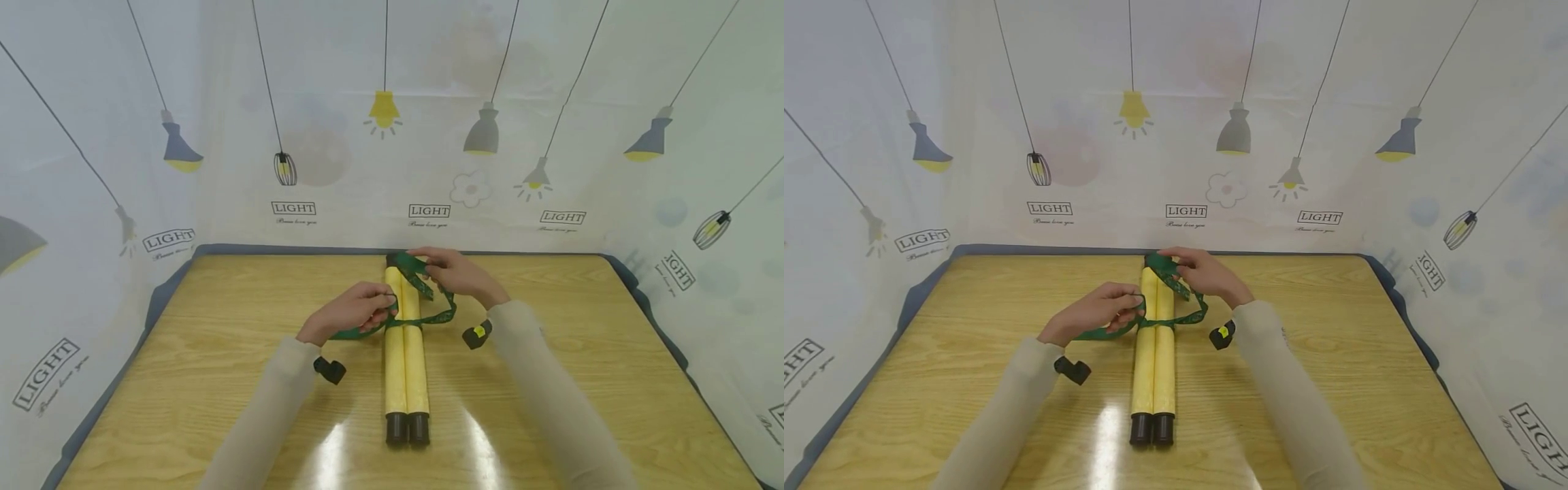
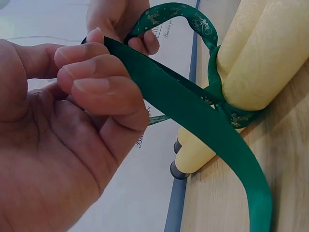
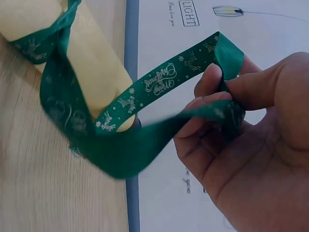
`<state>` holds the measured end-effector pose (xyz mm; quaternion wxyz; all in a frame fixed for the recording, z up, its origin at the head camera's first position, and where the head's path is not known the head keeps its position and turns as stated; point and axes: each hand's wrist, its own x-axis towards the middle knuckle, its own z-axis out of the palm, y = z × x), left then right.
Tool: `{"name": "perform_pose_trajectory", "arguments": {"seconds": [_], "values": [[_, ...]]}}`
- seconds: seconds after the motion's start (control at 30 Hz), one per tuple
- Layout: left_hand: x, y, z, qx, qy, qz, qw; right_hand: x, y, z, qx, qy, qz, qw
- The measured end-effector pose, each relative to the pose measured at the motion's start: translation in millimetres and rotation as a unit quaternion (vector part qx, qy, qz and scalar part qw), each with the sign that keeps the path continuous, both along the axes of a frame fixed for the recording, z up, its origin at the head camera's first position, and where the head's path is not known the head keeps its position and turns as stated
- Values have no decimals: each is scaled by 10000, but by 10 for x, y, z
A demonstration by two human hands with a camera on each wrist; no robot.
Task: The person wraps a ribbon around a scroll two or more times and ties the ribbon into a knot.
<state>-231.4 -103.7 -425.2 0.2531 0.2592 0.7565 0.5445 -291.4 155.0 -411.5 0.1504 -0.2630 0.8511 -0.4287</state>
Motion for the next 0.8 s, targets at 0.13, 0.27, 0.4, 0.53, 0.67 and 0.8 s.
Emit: {"name": "perform_pose_trajectory", "arguments": {"seconds": [0.13, 0.27, 0.4, 0.53, 0.67, 0.8], "values": [[7, 7, 1, 9, -15, 8, 10000, -17, -151, 44, -52, 48, 176, 9998], [7, 19, -4, -8, 21, 11, 10000, -30, -287, 93, -175, 184, 438, 9987], [7, 23, -3, -9, 41, 2, 10000, -31, -387, 120, -379, 342, 772, 9957], [9, 26, -2, -5, 10, -1, 10000, -35, -443, 94, -562, 402, 900, 9935], [9, 28, 1, -17, 13, -5, 10000, -52, -455, 26, -239, 627, 713, 9952], [1, 27, -5, -30, -13, -30, 10000, -52, -422, -44, 456, 889, 368, 9943]]}}
